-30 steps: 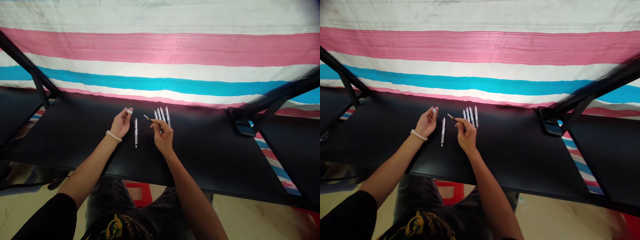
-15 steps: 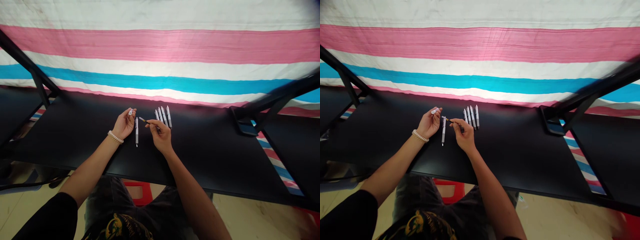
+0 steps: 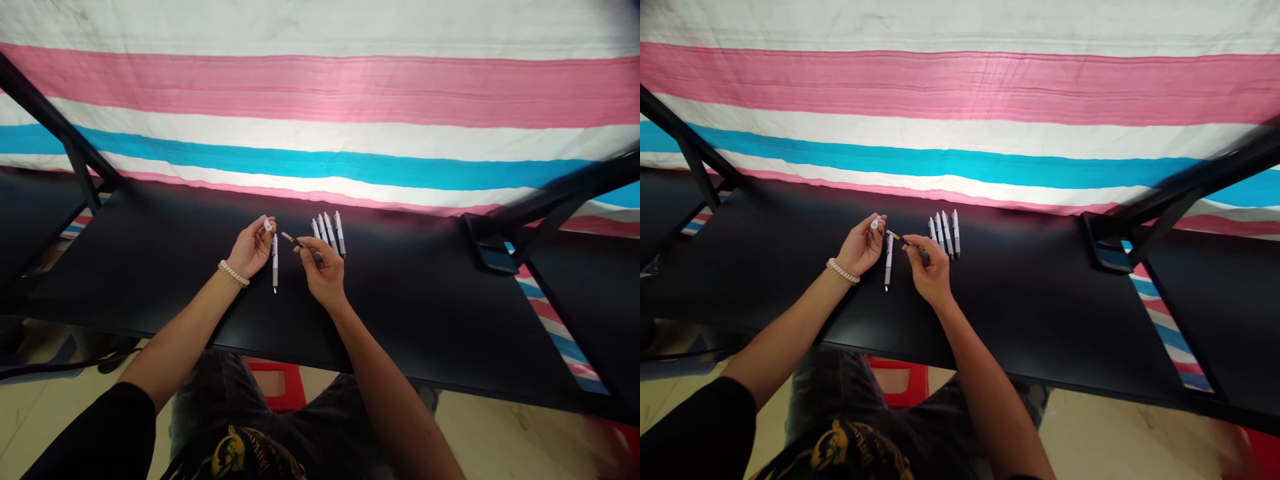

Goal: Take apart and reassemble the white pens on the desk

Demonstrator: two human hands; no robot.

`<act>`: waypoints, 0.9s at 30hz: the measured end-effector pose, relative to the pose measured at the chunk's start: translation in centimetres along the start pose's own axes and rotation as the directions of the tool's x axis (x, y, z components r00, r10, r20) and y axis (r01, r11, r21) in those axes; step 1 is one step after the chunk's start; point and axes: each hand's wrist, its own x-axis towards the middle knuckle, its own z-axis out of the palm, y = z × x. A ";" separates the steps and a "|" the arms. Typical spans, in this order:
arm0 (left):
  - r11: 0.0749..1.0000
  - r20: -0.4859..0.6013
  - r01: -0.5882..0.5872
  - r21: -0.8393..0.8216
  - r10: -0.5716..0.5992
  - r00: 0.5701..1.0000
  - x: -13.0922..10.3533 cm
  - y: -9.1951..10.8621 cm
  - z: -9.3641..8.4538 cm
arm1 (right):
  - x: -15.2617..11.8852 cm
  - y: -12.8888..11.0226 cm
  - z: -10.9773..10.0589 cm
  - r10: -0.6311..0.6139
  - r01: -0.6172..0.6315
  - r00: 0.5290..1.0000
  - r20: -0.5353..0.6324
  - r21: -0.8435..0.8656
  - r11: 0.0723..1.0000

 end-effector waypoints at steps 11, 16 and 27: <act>0.995 0.031 -0.029 0.098 0.026 0.999 0.0 -0.6 0.0 | -0.2 0.0 0.2 -0.089 0.091 0.995 0.041 -0.053 0.994; 0.993 0.048 -0.037 0.110 0.032 0.998 0.0 -0.8 -0.1 | -1.0 0.2 0.8 -0.170 0.174 0.985 0.033 -0.182 0.968; 0.989 0.064 -0.038 0.142 0.029 0.998 0.1 -1.2 -0.1 | -1.9 1.1 2.5 -0.291 0.287 0.957 0.019 -0.236 0.929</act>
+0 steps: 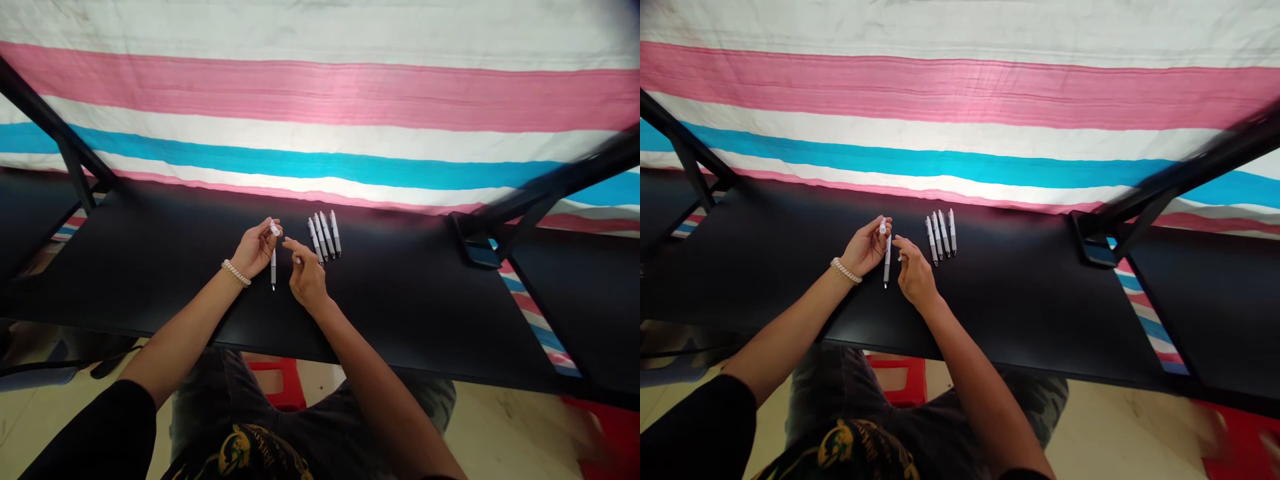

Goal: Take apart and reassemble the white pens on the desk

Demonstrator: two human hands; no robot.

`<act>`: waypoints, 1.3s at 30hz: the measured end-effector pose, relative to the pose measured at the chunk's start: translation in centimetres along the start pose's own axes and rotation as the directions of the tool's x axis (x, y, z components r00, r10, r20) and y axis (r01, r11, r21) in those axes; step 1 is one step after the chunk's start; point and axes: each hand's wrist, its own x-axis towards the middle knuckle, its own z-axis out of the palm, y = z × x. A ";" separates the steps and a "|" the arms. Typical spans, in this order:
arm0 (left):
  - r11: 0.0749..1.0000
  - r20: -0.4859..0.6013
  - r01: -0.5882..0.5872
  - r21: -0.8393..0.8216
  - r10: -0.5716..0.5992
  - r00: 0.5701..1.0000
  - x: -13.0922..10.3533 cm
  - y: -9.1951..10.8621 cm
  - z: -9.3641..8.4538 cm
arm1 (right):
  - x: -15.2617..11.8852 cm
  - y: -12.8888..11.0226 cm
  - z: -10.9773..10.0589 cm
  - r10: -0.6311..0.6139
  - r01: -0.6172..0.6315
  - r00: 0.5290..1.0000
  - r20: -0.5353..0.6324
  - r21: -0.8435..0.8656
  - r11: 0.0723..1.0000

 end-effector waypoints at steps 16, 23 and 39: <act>0.998 -0.005 -0.038 0.048 0.038 0.999 0.1 -0.3 -0.1 | -0.4 1.1 -0.1 -0.027 0.031 0.999 0.020 -0.249 0.968; 0.999 -0.011 0.051 -0.018 -0.052 0.999 -0.1 0.0 0.2 | 0.1 1.6 -0.5 -0.061 0.043 0.997 -0.055 -0.291 0.956; 0.730 0.094 -0.512 0.452 0.532 0.842 1.0 -1.2 -1.5 | 0.9 1.9 -0.5 -0.019 -0.005 0.999 -0.048 -0.456 0.890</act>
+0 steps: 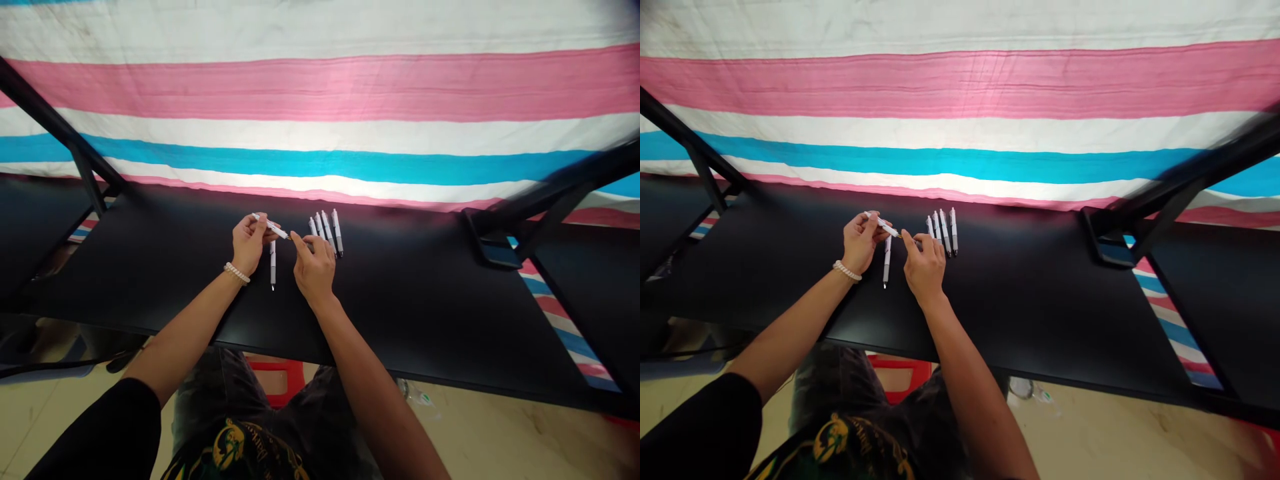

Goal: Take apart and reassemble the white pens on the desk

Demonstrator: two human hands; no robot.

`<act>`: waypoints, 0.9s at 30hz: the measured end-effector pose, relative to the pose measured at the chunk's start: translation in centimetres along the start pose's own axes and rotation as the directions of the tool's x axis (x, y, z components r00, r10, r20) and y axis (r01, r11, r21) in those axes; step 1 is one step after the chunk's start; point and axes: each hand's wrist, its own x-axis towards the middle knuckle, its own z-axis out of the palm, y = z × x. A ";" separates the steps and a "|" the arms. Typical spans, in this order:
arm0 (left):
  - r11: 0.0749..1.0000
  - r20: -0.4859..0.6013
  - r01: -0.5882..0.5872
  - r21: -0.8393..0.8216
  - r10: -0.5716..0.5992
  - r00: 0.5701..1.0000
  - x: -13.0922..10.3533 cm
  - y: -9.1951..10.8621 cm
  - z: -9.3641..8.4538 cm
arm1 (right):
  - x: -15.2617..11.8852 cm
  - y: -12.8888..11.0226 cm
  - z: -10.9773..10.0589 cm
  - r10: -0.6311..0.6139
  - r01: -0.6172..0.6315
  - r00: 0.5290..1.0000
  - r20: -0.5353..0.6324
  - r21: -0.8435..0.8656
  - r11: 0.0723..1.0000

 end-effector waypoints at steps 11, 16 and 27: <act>0.997 0.026 -0.007 0.074 0.005 1.000 -0.2 -0.7 0.1 | -0.2 -0.2 0.0 0.124 -0.117 0.992 0.003 0.371 0.921; 0.998 0.000 0.023 0.055 -0.023 1.000 0.0 -1.2 0.0 | 0.0 -0.1 -0.1 0.265 -0.258 0.963 0.043 0.420 0.870; 0.996 -0.058 -0.018 0.087 0.024 0.998 0.4 -1.5 -0.2 | 0.2 0.3 0.0 0.333 -0.325 0.939 0.080 0.518 0.791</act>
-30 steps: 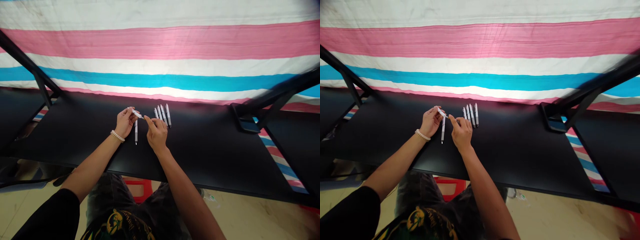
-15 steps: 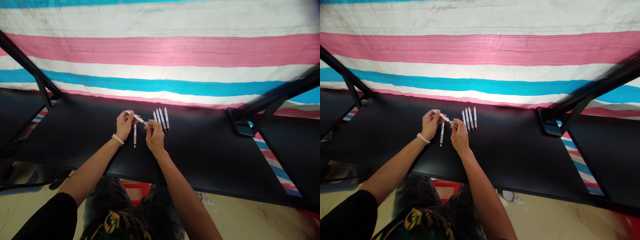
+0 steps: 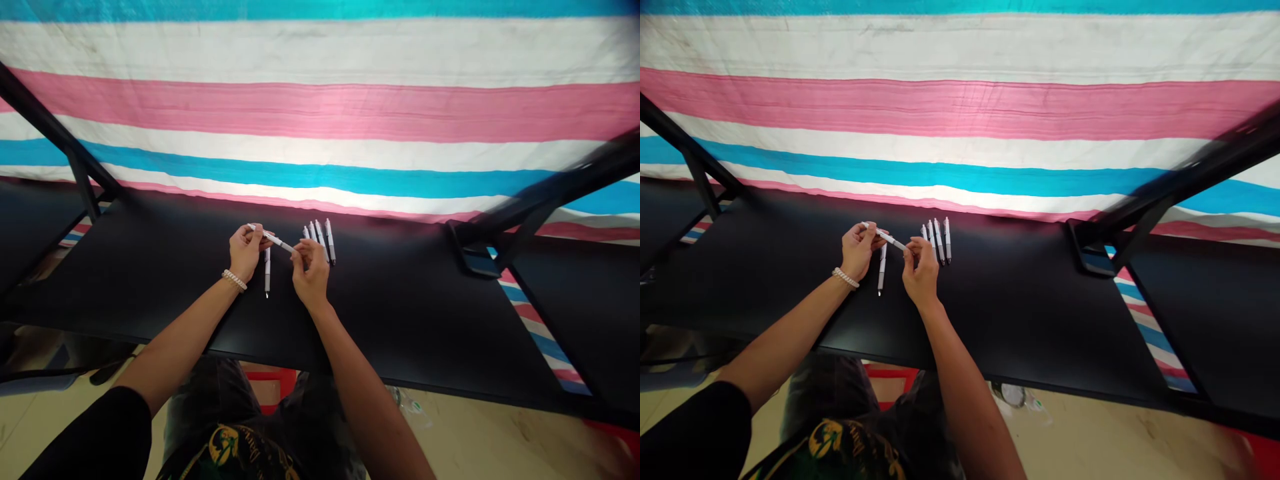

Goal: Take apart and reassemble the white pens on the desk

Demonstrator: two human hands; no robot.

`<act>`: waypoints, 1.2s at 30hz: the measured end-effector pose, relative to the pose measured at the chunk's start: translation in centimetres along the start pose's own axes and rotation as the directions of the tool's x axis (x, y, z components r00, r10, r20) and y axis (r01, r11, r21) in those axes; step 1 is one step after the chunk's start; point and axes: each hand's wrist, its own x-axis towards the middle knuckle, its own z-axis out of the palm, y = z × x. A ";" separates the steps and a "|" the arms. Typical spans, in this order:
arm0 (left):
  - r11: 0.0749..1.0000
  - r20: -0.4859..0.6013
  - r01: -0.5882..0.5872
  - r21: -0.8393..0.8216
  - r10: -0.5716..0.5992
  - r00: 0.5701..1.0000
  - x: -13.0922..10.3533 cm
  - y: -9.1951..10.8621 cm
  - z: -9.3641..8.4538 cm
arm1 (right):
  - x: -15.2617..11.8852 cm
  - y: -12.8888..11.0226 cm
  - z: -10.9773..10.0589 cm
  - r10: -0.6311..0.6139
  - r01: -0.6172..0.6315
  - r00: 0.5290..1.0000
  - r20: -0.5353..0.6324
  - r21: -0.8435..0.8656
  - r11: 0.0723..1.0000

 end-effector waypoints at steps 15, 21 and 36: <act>0.999 0.027 0.003 0.048 -0.004 1.000 -0.3 0.4 0.4 | 0.1 -0.2 -0.2 0.043 -0.035 0.993 0.113 -0.069 0.997; 0.999 0.038 -0.008 0.048 0.007 0.999 -0.4 0.4 0.4 | 0.1 -0.3 -0.1 -0.002 0.024 0.990 0.144 -0.153 0.988; 0.931 0.193 0.229 -0.285 -0.179 0.965 -0.7 1.8 0.6 | -0.1 -0.7 0.0 0.064 -0.058 0.994 0.086 -0.076 0.995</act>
